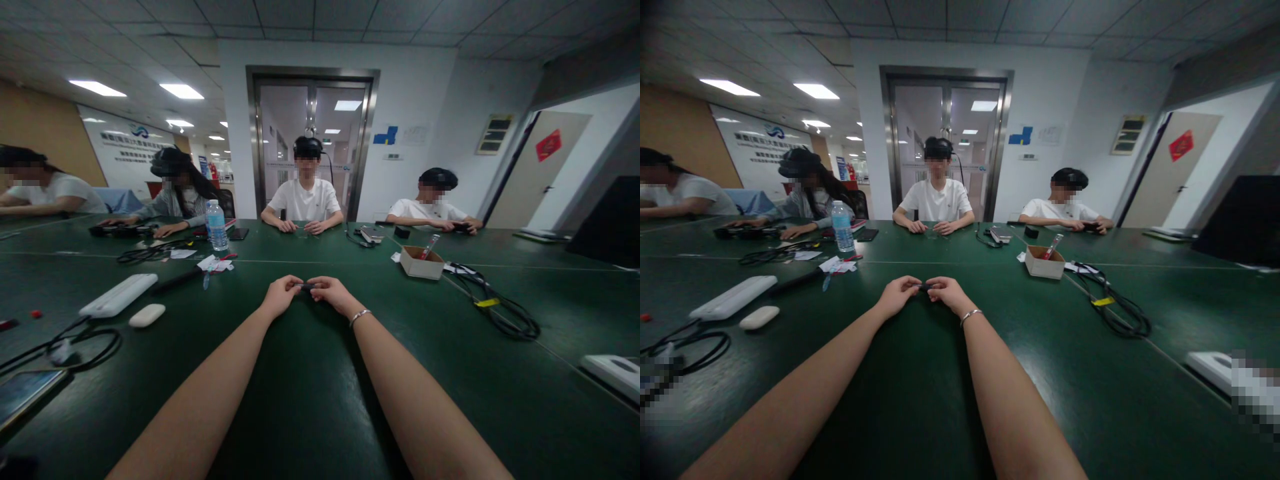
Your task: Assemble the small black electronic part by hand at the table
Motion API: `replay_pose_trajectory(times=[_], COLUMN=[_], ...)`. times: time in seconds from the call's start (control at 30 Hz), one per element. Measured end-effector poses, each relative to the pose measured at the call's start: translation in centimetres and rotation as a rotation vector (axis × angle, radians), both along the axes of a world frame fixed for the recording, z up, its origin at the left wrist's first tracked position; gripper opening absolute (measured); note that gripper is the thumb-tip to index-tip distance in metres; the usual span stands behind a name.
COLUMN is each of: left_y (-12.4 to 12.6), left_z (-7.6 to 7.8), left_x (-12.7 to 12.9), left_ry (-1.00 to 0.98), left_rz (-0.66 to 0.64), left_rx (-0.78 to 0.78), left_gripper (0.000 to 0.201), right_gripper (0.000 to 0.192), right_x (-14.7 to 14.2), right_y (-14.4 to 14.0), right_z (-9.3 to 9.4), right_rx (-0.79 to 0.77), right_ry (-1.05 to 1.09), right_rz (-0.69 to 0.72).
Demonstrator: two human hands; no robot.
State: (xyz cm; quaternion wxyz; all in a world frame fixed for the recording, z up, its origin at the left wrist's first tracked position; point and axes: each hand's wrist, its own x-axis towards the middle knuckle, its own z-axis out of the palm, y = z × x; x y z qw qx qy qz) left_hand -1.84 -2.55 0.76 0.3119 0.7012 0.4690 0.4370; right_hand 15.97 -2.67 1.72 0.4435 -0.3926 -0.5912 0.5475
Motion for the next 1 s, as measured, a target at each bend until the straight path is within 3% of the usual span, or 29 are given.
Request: replay_pose_trajectory(times=[0.57, 1.0], left_y=[0.8, 0.6], left_z=[-1.0, -0.3], left_x=[0.1, 0.2], left_ry=[-0.171, -0.192], left_rz=[-0.049, -0.022], left_rx=[-0.049, -0.162], left_gripper=[0.022, 0.018], right_gripper=[0.008, 0.031], right_x=[-0.1, 0.1], right_y=[0.2, -0.3], right_z=[0.0, 0.1], right_rx=[-0.064, -0.008], right_ry=[0.017, 0.024], right_rz=[-0.043, 0.016])
